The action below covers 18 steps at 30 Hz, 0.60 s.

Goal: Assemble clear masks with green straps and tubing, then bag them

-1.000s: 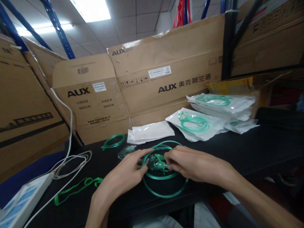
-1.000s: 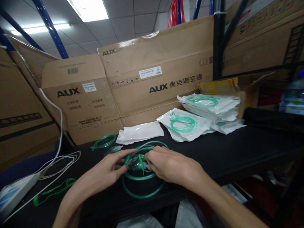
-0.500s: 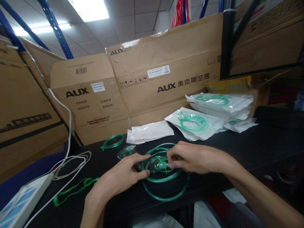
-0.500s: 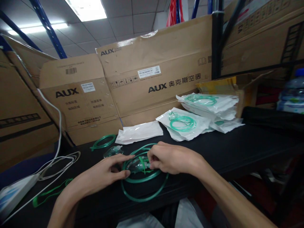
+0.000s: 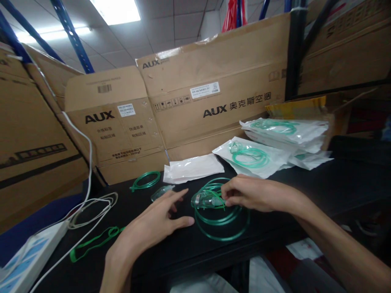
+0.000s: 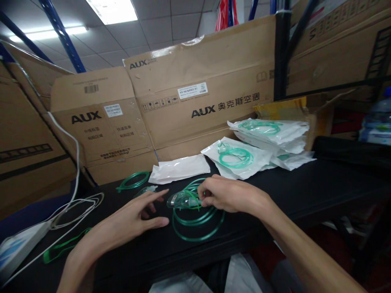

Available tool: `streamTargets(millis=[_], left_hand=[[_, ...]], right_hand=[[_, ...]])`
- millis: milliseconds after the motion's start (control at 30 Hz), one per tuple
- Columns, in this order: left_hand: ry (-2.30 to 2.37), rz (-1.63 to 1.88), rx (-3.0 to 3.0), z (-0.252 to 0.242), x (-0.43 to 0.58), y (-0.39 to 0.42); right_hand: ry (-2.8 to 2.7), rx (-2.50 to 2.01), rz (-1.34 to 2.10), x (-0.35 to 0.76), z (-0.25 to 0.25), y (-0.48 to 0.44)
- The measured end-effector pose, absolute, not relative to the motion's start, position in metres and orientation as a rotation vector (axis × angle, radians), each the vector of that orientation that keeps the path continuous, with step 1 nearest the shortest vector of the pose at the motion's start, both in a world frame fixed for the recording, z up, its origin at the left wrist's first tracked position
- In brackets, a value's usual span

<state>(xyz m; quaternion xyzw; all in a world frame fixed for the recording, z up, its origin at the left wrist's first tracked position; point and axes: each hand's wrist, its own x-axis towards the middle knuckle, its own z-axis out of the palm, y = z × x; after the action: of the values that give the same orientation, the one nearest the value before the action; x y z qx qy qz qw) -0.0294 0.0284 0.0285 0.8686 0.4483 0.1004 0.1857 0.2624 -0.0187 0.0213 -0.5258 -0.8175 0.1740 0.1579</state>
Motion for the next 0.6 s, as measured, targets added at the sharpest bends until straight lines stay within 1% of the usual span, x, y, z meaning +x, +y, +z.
streamTargets(millis=[67, 133, 300, 500, 600], left_hand=[[1.128, 0.455, 2.506, 0.029, -0.02, 0.024], [0.987, 0.554, 2.574, 0.028, -0.008, 0.019], [0.85, 0.492, 2.613, 0.028, 0.009, 0.013], [1.008, 0.446, 2.562, 0.034, 0.005, 0.013], [1.014, 0.382, 2.531, 0.035, 0.002, 0.014]], right_hand=[[-2.34, -1.47, 0.494, 0.261, 0.022, -0.019], [-2.332, -1.45, 0.507, 0.255, 0.022, -0.021], [-2.325, -1.368, 0.53, 0.235, 0.021, -0.025], [-2.247, -1.352, 0.539, 0.223, 0.019, -0.022], [-2.248, -1.356, 0.575, 0.221, 0.02, -0.022]])
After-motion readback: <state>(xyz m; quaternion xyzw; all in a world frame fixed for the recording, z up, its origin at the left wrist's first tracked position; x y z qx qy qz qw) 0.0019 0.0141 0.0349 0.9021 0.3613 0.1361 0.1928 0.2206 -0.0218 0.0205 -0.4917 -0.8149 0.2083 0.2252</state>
